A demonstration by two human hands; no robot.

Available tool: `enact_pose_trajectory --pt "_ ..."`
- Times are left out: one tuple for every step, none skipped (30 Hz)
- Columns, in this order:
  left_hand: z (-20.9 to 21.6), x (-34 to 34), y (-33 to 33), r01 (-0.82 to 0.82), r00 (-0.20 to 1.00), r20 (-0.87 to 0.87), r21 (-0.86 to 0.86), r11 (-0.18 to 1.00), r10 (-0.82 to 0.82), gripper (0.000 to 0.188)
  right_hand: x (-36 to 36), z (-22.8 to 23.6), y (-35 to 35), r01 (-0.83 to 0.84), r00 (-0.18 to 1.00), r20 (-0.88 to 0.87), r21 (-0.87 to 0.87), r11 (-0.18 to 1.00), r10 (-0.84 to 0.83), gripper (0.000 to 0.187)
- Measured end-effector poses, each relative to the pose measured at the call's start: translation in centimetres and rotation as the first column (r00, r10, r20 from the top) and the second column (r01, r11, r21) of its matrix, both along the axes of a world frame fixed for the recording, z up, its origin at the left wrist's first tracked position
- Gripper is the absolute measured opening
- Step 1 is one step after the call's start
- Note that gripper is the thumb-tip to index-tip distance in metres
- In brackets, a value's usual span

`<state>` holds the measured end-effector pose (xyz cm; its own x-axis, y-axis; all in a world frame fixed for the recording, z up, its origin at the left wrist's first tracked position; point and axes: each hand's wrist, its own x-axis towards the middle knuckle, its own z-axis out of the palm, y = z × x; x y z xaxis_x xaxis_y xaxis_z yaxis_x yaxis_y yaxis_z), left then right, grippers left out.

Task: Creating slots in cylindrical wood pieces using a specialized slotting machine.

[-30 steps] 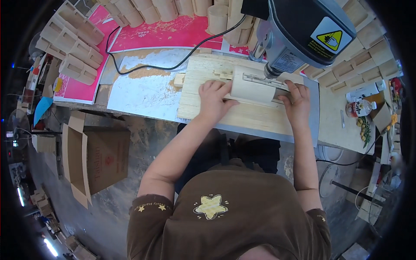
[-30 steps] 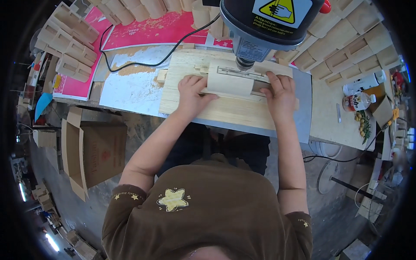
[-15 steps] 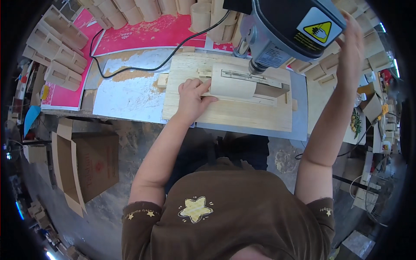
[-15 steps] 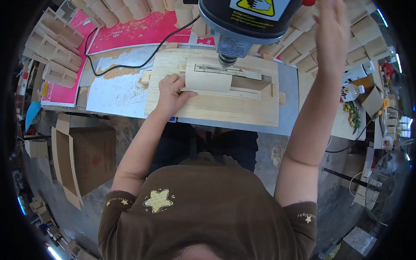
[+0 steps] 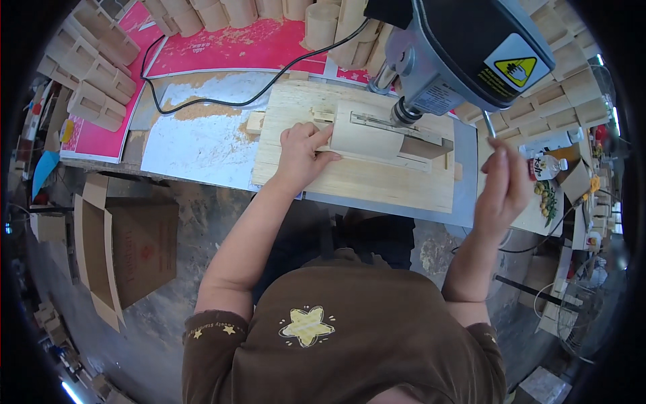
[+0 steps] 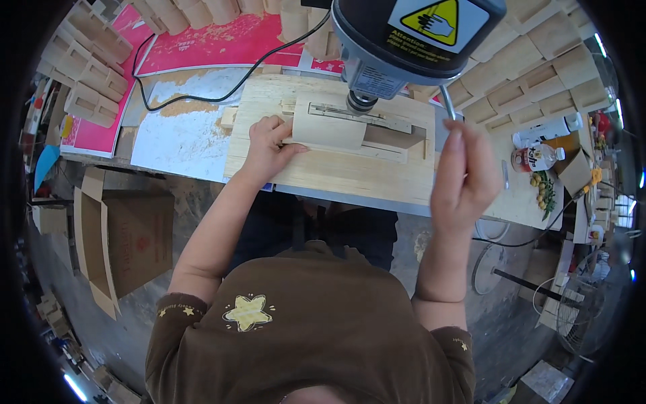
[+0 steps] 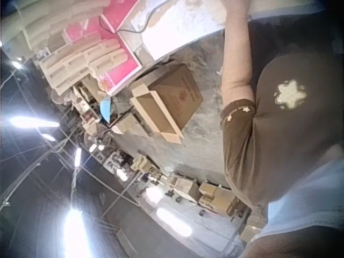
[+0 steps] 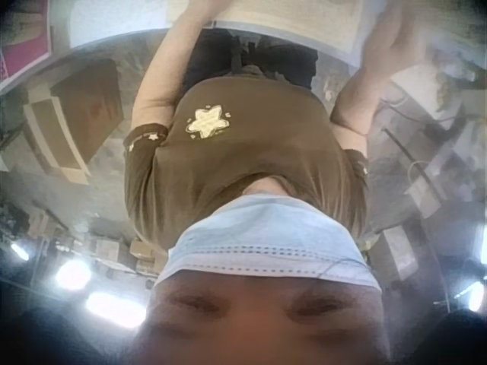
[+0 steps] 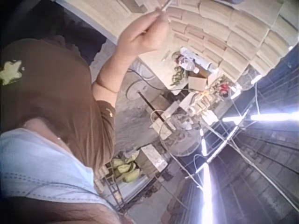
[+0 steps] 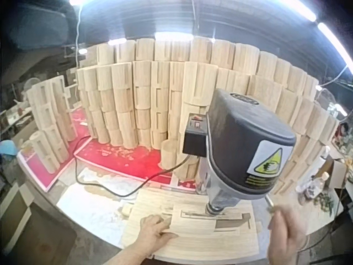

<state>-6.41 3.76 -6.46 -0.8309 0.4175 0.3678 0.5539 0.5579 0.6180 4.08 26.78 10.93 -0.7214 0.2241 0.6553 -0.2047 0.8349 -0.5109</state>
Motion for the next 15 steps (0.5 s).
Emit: enact_pose_trajectory --pt "0.0 -0.1 0.2 0.002 1.000 0.001 0.000 1.000 -0.002 0.054 0.3 -1.3 -0.3 -0.010 0.999 -0.036 -0.069 0.998 0.007 0.014" --pt "-0.1 -0.2 0.2 0.007 1.000 0.009 0.005 1.000 -0.007 0.054 0.3 -2.7 -0.5 -0.026 0.997 -0.073 -0.140 0.990 0.016 0.014" --pt "-0.1 -0.2 0.2 0.014 1.000 0.017 0.010 1.000 -0.014 0.054 0.0 -4.6 -0.3 -0.028 0.997 -0.073 -0.142 0.989 0.018 0.014" --pt "0.0 -0.1 0.1 0.015 1.000 0.017 0.005 1.000 -0.015 0.054 -0.6 -6.7 0.0 -0.061 0.992 -0.121 -0.122 0.991 0.046 0.014" --pt "0.1 0.0 0.1 0.012 1.000 0.020 -0.001 1.000 -0.012 0.054 -1.3 -8.1 0.2 -0.092 0.982 -0.171 -0.097 0.991 0.075 0.014" --pt "0.3 0.0 0.2 0.010 1.000 0.023 -0.006 1.000 -0.010 0.054 -2.0 -8.8 0.5 -0.090 0.982 -0.174 -0.098 0.991 0.072 0.014" --pt "0.1 0.0 0.1 0.010 1.000 0.023 -0.007 1.000 -0.010 0.054 -2.4 -9.3 0.6 -0.100 0.973 -0.214 -0.043 0.994 0.089 0.013" --pt "-0.1 0.0 0.1 0.009 1.000 0.005 0.015 1.000 -0.009 0.054 -2.6 -9.5 0.8 -0.107 0.962 -0.252 0.014 0.994 0.107 0.012" --pt "-0.2 0.0 0.1 0.009 1.000 -0.013 0.037 0.999 -0.009 0.053 -2.4 -9.5 0.9 -0.106 0.962 -0.252 0.015 0.994 0.106 0.012" --pt "-0.1 0.1 0.1 0.011 1.000 -0.015 0.037 0.999 -0.011 0.053 -2.3 -9.2 1.0 -0.107 0.965 -0.237 0.040 0.993 0.114 0.011" --pt "0.0 0.2 0.1 0.005 1.000 -0.021 0.022 1.000 -0.005 0.053 -2.1 -8.8 1.1 -0.109 0.968 -0.220 0.066 0.992 0.121 0.010" --pt "0.1 0.4 0.2 -0.001 1.000 -0.027 0.007 1.000 0.001 0.053 -1.8 -8.3 1.5 -0.106 0.968 -0.220 0.067 0.992 0.119 0.010" --pt "0.0 0.4 0.3 -0.001 1.000 -0.030 0.008 1.000 0.001 0.053 -1.6 -7.4 2.0 -0.135 0.943 -0.301 0.046 0.990 0.143 0.011" --pt "0.0 0.3 0.3 -0.001 1.000 -0.027 0.011 1.000 0.002 0.054 -1.5 -5.9 1.9 -0.162 0.912 -0.377 0.027 0.986 0.160 0.012" --pt "-0.2 0.4 0.4 -0.002 1.000 -0.022 0.015 1.000 0.002 0.054 -1.6 -3.5 1.9 -0.102 0.942 -0.325 -0.049 0.994 0.081 0.014"
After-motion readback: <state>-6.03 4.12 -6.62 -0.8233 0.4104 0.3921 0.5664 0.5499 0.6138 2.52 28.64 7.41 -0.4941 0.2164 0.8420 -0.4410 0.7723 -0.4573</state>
